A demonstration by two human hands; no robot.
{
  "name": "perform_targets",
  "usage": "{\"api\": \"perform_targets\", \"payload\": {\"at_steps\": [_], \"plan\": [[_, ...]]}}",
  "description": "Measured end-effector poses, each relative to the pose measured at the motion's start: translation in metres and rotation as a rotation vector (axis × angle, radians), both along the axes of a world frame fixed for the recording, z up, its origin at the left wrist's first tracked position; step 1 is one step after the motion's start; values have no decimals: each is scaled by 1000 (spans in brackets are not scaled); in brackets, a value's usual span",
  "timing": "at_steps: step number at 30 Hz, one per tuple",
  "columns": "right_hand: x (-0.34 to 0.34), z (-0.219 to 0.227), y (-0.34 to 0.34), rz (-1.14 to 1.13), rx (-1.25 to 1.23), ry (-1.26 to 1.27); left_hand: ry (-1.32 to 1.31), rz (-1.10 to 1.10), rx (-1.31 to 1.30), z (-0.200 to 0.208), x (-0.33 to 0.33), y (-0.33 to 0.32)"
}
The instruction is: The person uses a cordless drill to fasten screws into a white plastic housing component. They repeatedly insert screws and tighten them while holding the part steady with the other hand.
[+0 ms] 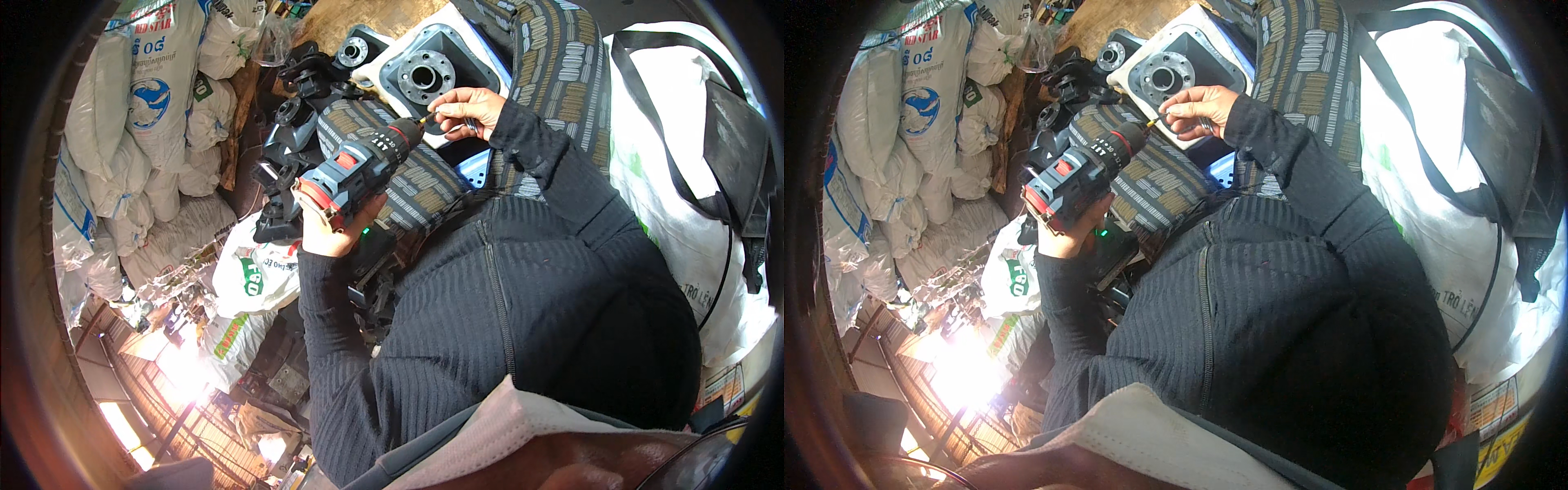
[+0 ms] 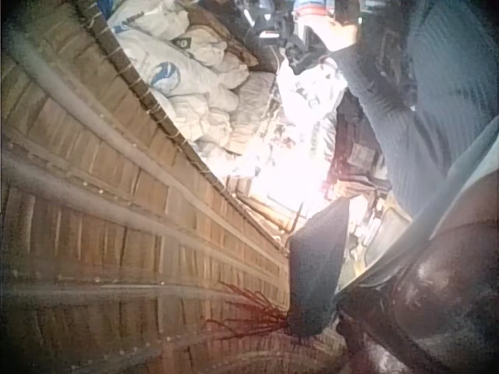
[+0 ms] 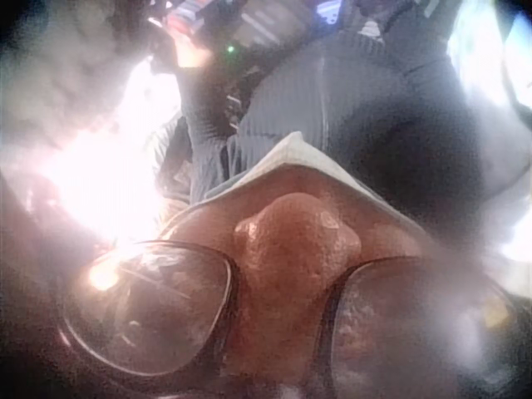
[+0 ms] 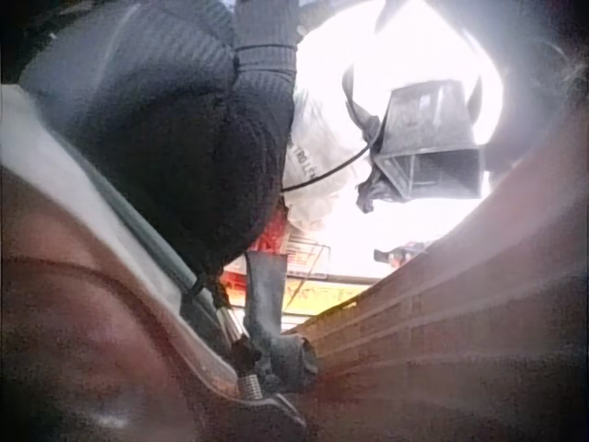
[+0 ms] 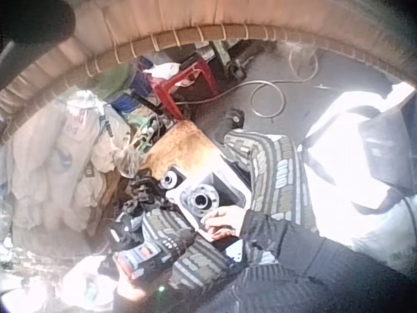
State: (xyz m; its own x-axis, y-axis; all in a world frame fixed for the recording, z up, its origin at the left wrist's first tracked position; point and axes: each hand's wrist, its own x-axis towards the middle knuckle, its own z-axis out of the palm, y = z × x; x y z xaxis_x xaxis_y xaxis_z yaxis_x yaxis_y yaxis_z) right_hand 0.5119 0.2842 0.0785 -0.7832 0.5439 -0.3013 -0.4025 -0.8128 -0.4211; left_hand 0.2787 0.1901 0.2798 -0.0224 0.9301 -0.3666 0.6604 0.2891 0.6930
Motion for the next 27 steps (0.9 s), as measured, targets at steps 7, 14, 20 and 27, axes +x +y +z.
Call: {"api": "perform_targets", "payload": {"at_steps": [7, 14, 20, 27], "plan": [[0, 4, 1, 49, 31, -30, 61, 48, -123, 0, -9, -3], [5, 18, 5, 248, 6, -73, 181, -334, 26, 17, -4, 11], [3, 15, 6, 329, 49, -147, 406, -594, 289, 11, -3, 13], [1, -20, 19, -397, -214, -369, 46, -187, 163, -7, -1, 33]]}}
